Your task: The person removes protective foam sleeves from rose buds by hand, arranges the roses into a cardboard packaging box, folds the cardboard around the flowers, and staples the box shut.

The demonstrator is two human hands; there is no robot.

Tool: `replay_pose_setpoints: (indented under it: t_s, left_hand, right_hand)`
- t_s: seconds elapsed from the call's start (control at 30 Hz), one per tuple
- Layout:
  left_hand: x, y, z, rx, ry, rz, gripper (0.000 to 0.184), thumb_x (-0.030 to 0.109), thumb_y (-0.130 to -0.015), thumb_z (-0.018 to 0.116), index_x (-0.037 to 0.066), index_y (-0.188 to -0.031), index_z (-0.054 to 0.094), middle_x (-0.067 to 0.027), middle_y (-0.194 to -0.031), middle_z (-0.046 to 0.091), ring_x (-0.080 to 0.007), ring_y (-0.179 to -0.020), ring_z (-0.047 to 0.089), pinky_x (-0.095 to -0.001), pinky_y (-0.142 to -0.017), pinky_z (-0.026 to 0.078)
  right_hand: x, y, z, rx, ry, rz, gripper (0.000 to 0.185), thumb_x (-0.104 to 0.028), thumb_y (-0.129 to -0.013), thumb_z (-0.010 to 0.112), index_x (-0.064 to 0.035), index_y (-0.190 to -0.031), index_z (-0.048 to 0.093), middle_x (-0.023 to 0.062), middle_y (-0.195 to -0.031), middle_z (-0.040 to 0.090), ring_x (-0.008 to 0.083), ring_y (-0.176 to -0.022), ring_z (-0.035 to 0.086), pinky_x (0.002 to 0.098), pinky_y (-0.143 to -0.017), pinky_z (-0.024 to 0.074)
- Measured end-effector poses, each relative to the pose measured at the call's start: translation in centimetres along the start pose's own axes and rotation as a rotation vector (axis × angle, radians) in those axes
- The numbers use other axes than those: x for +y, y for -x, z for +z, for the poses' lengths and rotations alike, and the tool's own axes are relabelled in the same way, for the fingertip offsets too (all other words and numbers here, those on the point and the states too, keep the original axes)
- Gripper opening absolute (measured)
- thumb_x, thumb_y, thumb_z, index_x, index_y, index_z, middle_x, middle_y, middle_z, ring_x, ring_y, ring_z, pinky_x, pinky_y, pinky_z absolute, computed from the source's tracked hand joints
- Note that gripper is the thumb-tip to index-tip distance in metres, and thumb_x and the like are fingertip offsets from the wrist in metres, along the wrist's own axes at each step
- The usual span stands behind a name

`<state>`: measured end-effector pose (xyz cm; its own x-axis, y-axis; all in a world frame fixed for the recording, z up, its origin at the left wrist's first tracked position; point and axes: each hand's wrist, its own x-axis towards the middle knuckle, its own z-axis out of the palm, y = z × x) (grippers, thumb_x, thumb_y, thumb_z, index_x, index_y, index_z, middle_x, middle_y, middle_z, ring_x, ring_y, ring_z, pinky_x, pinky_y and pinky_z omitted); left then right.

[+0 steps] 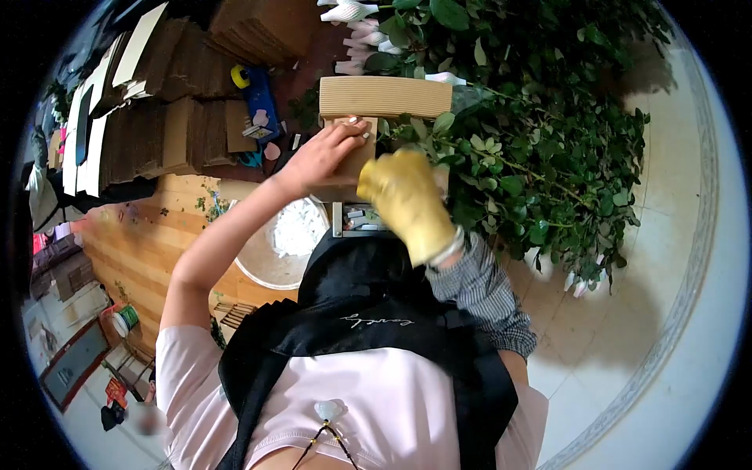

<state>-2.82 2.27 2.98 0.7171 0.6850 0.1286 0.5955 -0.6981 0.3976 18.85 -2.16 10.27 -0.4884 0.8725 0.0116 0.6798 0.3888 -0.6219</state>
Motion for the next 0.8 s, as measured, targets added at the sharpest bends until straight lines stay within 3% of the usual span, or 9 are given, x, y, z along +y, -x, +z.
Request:
replay_pose_setpoints:
  t_s: [0.07, 0.1, 0.27, 0.33, 0.47, 0.53, 0.57, 0.73, 0.8]
  left_hand:
    - [-1.8, -0.2, -0.4, -0.048, 0.72, -0.199, 0.057, 0.045, -0.097, 0.062, 0.001, -0.134, 0.057, -0.0195, -0.139, 0.055, -0.0356, -0.128, 0.053, -0.0429, -0.11, 0.042]
    - [-2.1, -0.5, -1.7, -0.064, 0.724, -0.24, 0.046, 0.036, -0.104, 0.053, 0.001, -0.134, 0.058, -0.0231, -0.134, 0.059, -0.0371, -0.125, 0.056, -0.0435, -0.107, 0.044]
    - [1.8, 0.4, -2.2, -0.103, -0.033, 0.042, 0.061, 0.047, -0.079, 0.079, 0.009, -0.125, 0.065, -0.0136, -0.146, 0.047, -0.0344, -0.132, 0.05, -0.0423, -0.107, 0.047]
    - [1.3, 0.0, -1.8, -0.142, 0.053, -0.039, 0.062, 0.042, -0.073, 0.083, 0.011, -0.123, 0.065, -0.0125, -0.147, 0.045, -0.0315, -0.135, 0.047, -0.0415, -0.105, 0.048]
    - [2.0, -1.2, -2.8, -0.237, 0.013, -0.127, 0.063, 0.042, -0.068, 0.086, 0.015, -0.122, 0.066, -0.0133, -0.146, 0.047, -0.0333, -0.128, 0.053, -0.0398, -0.102, 0.051]
    - [1.8, -1.4, -2.6, -0.226, 0.039, -0.122, 0.062, 0.041, -0.068, 0.086, 0.014, -0.12, 0.066, -0.0125, -0.142, 0.049, -0.0331, -0.126, 0.054, -0.0412, -0.1, 0.052]
    - [1.6, -1.4, -2.5, -0.207, 0.075, -0.123, 0.062, 0.039, -0.067, 0.087, 0.012, -0.118, 0.066, -0.0118, -0.138, 0.051, -0.0329, -0.124, 0.055, -0.0425, -0.098, 0.052]
    - [2.5, 1.5, -0.4, -0.05, 0.273, -0.283, 0.069, 0.029, -0.067, 0.087, 0.013, -0.13, 0.064, -0.0148, -0.14, 0.052, -0.0364, -0.128, 0.051, -0.0422, -0.107, 0.045]
    - [4.7, 3.3, 1.7, 0.336, 0.304, -0.416, 0.086, 0.024, -0.062, 0.09, 0.006, -0.138, 0.055, -0.0202, -0.143, 0.048, -0.0407, -0.136, 0.043, -0.0459, -0.113, 0.04]
  right_hand:
    - [3.0, -2.1, 0.4, -0.051, -0.046, 0.311, 0.028, -0.025, -0.075, 0.085, -0.0077, -0.09, 0.071, 0.0104, -0.084, 0.071, 0.0275, -0.077, 0.068, 0.0401, -0.071, 0.0535]
    - [5.0, -3.1, 1.6, -0.082, -0.009, 0.391, 0.029, -0.027, -0.077, 0.085, -0.0096, -0.096, 0.072, 0.0114, -0.089, 0.073, 0.0286, -0.081, 0.07, 0.0401, -0.075, 0.0555]
    - [5.4, -4.2, 0.7, -0.271, 0.017, 0.419, 0.033, -0.03, -0.081, 0.081, -0.0129, -0.108, 0.072, 0.0127, -0.101, 0.074, 0.0315, -0.09, 0.071, 0.0388, -0.081, 0.0573]
    - [5.3, -5.9, -1.0, -0.138, 0.099, 0.283, 0.033, -0.025, -0.081, 0.082, -0.008, -0.107, 0.071, 0.011, -0.102, 0.075, 0.0289, -0.093, 0.072, 0.0375, -0.083, 0.0571]
    - [8.3, -12.3, -4.4, 0.283, 0.286, -0.307, 0.069, -0.036, -0.09, 0.073, -0.0119, -0.148, 0.045, 0.0219, -0.131, 0.064, 0.0314, -0.123, 0.061, 0.0414, -0.105, 0.0494]
    - [9.1, -13.4, -5.1, -0.182, 0.158, 0.148, 0.074, -0.036, -0.09, 0.073, -0.0091, -0.151, 0.04, 0.0212, -0.134, 0.062, 0.0331, -0.124, 0.061, 0.0408, -0.105, 0.0496]
    - [8.5, -12.2, -5.2, -0.239, 0.22, 0.061, 0.074, -0.036, -0.09, 0.073, -0.0071, -0.15, 0.041, 0.022, -0.138, 0.059, 0.0355, -0.123, 0.061, 0.0407, -0.104, 0.0497]
    - [3.8, -4.1, 0.4, -0.376, 0.945, -0.175, 0.03, -0.012, -0.088, 0.06, -0.0029, -0.116, 0.067, 0.0059, -0.077, 0.074, 0.0182, -0.069, 0.072, 0.033, -0.057, 0.0517]
    - [3.9, -1.7, 2.9, -0.178, 0.923, -0.115, 0.027, -0.013, -0.088, 0.06, -0.0024, -0.112, 0.068, 0.0047, -0.077, 0.074, 0.0162, -0.072, 0.072, 0.0309, -0.057, 0.0482]
